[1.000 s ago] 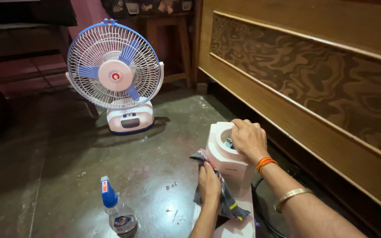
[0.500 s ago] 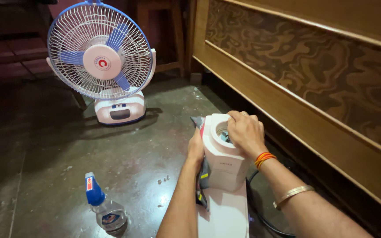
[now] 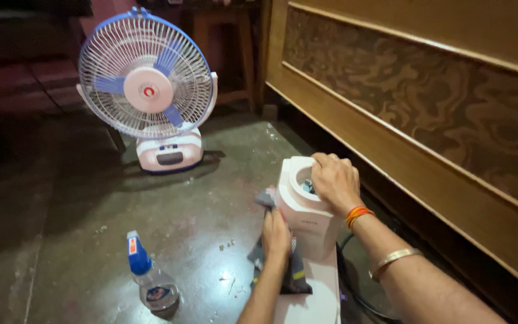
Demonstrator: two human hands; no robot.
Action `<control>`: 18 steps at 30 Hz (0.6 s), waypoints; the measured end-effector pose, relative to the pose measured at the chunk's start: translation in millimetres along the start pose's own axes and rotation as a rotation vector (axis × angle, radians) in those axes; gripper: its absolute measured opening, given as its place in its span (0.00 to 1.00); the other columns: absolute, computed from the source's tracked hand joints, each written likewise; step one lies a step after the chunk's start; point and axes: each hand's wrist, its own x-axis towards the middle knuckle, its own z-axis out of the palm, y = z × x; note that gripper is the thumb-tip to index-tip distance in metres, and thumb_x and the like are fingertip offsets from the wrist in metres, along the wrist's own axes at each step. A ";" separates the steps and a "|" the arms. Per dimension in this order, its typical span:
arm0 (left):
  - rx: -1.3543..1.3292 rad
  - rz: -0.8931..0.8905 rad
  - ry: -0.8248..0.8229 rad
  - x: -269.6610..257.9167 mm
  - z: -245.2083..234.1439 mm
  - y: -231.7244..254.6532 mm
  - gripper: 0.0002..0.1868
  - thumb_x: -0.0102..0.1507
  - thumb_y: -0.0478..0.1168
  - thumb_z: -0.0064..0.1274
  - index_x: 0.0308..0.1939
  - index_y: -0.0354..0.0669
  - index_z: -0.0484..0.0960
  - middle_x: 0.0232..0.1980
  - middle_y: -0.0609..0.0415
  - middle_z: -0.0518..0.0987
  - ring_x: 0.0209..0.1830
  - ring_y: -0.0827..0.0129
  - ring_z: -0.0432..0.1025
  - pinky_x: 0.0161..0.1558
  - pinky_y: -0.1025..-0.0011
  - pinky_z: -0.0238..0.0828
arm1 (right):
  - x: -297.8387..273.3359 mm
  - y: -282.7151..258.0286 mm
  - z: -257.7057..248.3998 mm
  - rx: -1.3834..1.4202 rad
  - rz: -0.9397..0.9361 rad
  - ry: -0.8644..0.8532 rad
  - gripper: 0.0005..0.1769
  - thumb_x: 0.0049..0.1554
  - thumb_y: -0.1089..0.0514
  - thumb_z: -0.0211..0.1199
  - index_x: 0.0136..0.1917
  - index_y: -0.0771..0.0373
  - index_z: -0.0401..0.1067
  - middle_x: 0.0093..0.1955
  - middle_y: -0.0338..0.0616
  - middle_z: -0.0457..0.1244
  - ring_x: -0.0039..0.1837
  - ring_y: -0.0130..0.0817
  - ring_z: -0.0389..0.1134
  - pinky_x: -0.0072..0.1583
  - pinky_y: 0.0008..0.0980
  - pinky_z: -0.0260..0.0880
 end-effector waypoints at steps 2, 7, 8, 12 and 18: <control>0.036 0.073 -0.012 24.7 8.6 10.0 0.33 0.69 0.61 0.33 0.62 0.40 0.79 0.61 0.33 0.77 0.63 0.39 0.69 0.61 0.55 0.64 | -0.4 2.0 2.9 0.005 0.003 -0.007 0.20 0.61 0.47 0.48 0.57 0.51 0.78 0.57 0.50 0.69 0.58 0.58 0.67 0.61 0.53 0.65; -0.373 0.118 -0.304 82.0 14.6 45.6 0.33 0.68 0.59 0.37 0.65 0.40 0.77 0.60 0.43 0.80 0.58 0.55 0.73 0.57 0.61 0.69 | 2.7 0.6 0.7 0.018 0.029 -0.022 0.21 0.59 0.48 0.49 0.57 0.51 0.78 0.58 0.49 0.69 0.57 0.58 0.67 0.61 0.53 0.65; -0.525 0.041 -0.401 92.7 17.3 44.6 0.33 0.69 0.60 0.37 0.63 0.37 0.78 0.59 0.45 0.81 0.57 0.59 0.74 0.57 0.62 0.71 | 3.9 0.5 0.4 0.024 0.033 -0.022 0.21 0.60 0.48 0.48 0.57 0.51 0.78 0.58 0.48 0.69 0.57 0.57 0.67 0.61 0.53 0.65; -0.436 -0.059 -0.375 104.5 22.4 18.2 0.37 0.68 0.64 0.35 0.58 0.35 0.83 0.55 0.49 0.84 0.52 0.67 0.76 0.53 0.70 0.70 | 2.2 2.4 3.0 0.012 0.059 -0.042 0.21 0.60 0.47 0.49 0.58 0.50 0.79 0.58 0.47 0.69 0.59 0.57 0.67 0.62 0.52 0.65; -0.199 -0.220 -0.250 57.6 1.1 6.8 0.42 0.68 0.68 0.30 0.57 0.34 0.83 0.53 0.42 0.84 0.48 0.60 0.77 0.46 0.64 0.69 | 0.3 2.8 5.2 0.049 -0.148 0.143 0.20 0.59 0.51 0.52 0.57 0.51 0.81 0.58 0.42 0.71 0.61 0.51 0.68 0.66 0.60 0.55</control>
